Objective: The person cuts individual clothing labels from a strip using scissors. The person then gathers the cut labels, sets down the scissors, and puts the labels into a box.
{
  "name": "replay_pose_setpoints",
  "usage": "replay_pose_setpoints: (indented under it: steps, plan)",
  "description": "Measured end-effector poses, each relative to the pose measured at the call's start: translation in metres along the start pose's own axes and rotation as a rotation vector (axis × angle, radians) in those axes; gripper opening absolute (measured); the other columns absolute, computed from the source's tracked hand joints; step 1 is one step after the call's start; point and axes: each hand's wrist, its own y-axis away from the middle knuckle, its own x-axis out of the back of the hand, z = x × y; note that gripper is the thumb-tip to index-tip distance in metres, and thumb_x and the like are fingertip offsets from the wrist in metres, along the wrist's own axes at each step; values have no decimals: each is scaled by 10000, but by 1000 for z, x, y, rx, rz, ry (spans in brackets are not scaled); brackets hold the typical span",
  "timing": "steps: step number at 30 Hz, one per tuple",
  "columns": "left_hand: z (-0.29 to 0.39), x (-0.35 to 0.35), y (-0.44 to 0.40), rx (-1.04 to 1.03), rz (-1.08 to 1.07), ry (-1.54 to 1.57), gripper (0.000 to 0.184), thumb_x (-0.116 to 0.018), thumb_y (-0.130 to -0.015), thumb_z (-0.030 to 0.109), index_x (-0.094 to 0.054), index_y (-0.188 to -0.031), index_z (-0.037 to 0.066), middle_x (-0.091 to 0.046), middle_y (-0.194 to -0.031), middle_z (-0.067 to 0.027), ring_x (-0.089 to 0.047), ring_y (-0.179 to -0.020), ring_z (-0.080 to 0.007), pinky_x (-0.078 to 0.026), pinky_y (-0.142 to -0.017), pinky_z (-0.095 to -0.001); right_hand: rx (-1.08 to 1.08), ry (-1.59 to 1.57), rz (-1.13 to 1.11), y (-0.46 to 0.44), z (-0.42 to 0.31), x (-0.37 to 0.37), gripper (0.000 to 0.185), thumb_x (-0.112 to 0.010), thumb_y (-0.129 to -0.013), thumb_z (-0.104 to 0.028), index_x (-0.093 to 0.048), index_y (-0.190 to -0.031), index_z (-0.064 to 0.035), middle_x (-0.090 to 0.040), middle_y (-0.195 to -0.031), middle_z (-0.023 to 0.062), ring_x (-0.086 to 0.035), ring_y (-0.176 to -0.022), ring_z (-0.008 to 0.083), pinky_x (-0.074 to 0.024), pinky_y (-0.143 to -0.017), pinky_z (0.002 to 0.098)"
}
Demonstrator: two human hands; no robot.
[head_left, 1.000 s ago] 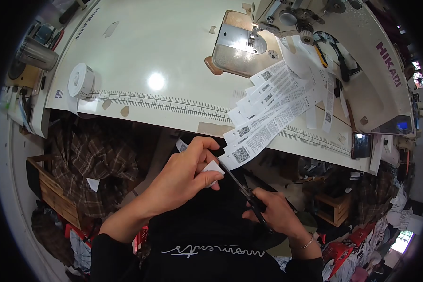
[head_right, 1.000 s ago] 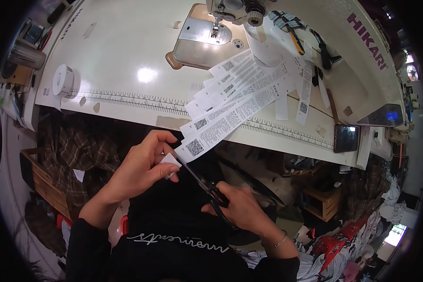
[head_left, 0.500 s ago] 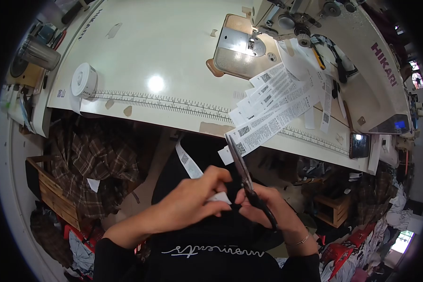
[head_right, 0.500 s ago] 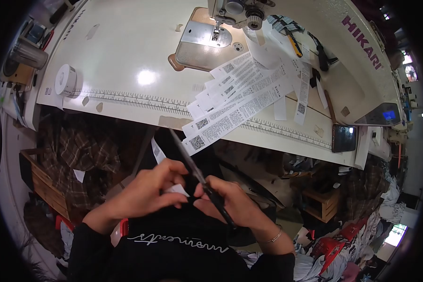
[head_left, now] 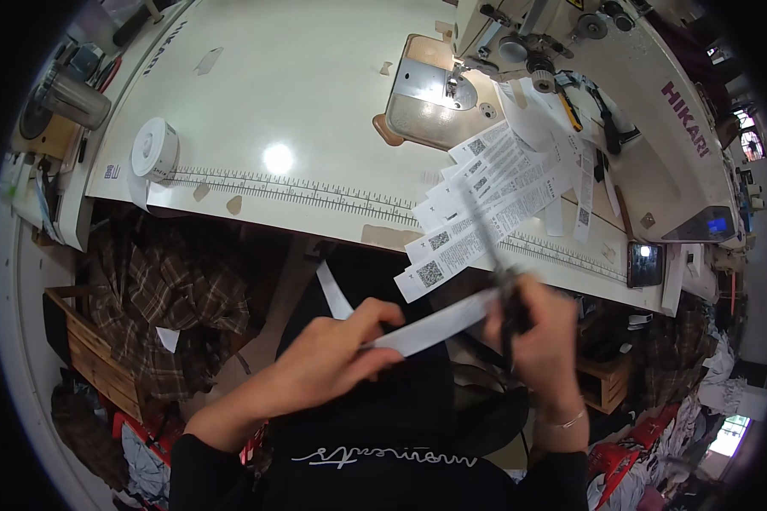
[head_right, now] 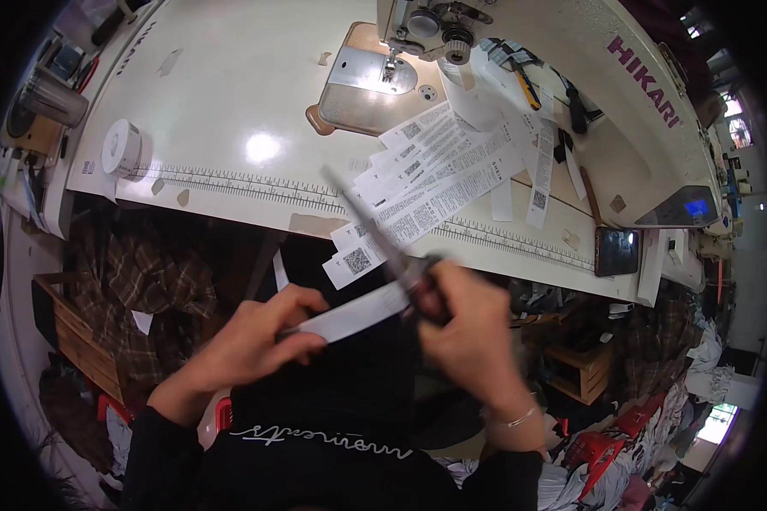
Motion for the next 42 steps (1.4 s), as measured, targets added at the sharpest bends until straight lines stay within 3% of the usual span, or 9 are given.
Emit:
replay_pose_setpoints:
  steps: [2, 3, 7, 12, 15, 18, 26, 32, 42]
  plan:
    - [-1, 6, 5, 29, 22, 66, 220, -594, -899, 127, -507, -1052, -5, -637, -686, -88, -652, -592, -158, -502, -549, -270, 89, 273, 275, -20, 10, 15, 224, -667, -664, -1, -542, -849, -23, -505, -655, 79, -464, -534, 167, -402, -522, 289]
    - [-3, 7, 7, 49, 20, 117, 195, -593, -902, 131, -540, -1026, -10, -639, -687, -75, -645, -595, -131, -500, -548, -255, 106, 377, 329, -31, 14, 24, 283, -668, -620, 46, -560, -867, -41, -570, -683, 78, -578, -588, 233, -456, -556, 320]
    - [-1, 5, 0, 101, 46, 215, 186, -563, -925, 159, -606, -974, -15, -637, -676, -41, -614, -569, -79, -473, -522, -212, 244, 749, 498, -71, 56, 34, 317, -756, -639, -78, -518, -847, -69, -572, -705, 68, -592, -632, 264, -460, -544, 368]
    - [-4, 0, -15, 141, 106, 263, 202, -535, -937, 169, -606, -951, -19, -633, -669, -31, -596, -539, -73, -448, -498, -202, 255, 808, 556, -68, 67, 26, 321, -756, -660, -107, -543, -897, -66, -589, -760, 74, -594, -664, 272, -461, -553, 359]
    - [-7, 1, -15, 164, 126, 281, 184, -531, -935, 152, -597, -952, -19, -627, -674, -29, -587, -544, -68, -453, -512, -204, 57, 412, 408, -29, 51, 28, 286, -746, -683, -105, -559, -887, -33, -574, -698, 93, -570, -597, 245, -444, -538, 337]
    - [-8, 1, -16, 126, 109, 288, 167, -511, -939, 129, -563, -1003, -16, -631, -718, -34, -590, -585, -73, -460, -550, -210, -150, -7, -97, 13, 22, 30, 202, -726, -710, -102, -542, -725, -20, -481, -555, 81, -502, -489, 197, -406, -496, 298]
    - [-7, 0, -18, 61, 118, 335, 185, -487, -935, 73, -464, -1088, -28, -672, -856, -77, -617, -671, -90, -464, -590, -223, -331, -228, -739, 54, 35, 14, 386, -771, -715, -312, -544, -858, -35, -560, -700, 108, -567, -622, 252, -438, -573, 330]
    - [-4, -3, -18, 104, 116, 353, 145, -509, -929, 74, -484, -1028, -29, -690, -851, -93, -634, -658, -89, -472, -590, -223, -351, -212, -753, 59, 34, -5, 455, -748, -743, -355, -482, -964, -59, -551, -734, 91, -575, -692, 268, -439, -606, 370]
    - [1, -3, -20, 91, 104, 327, 125, -511, -920, 63, -502, -1005, -28, -693, -842, -88, -646, -675, -102, -498, -640, -238, -303, -207, -746, 46, 18, -12, 463, -758, -735, -367, -475, -937, -60, -536, -716, 79, -571, -650, 246, -442, -578, 360]
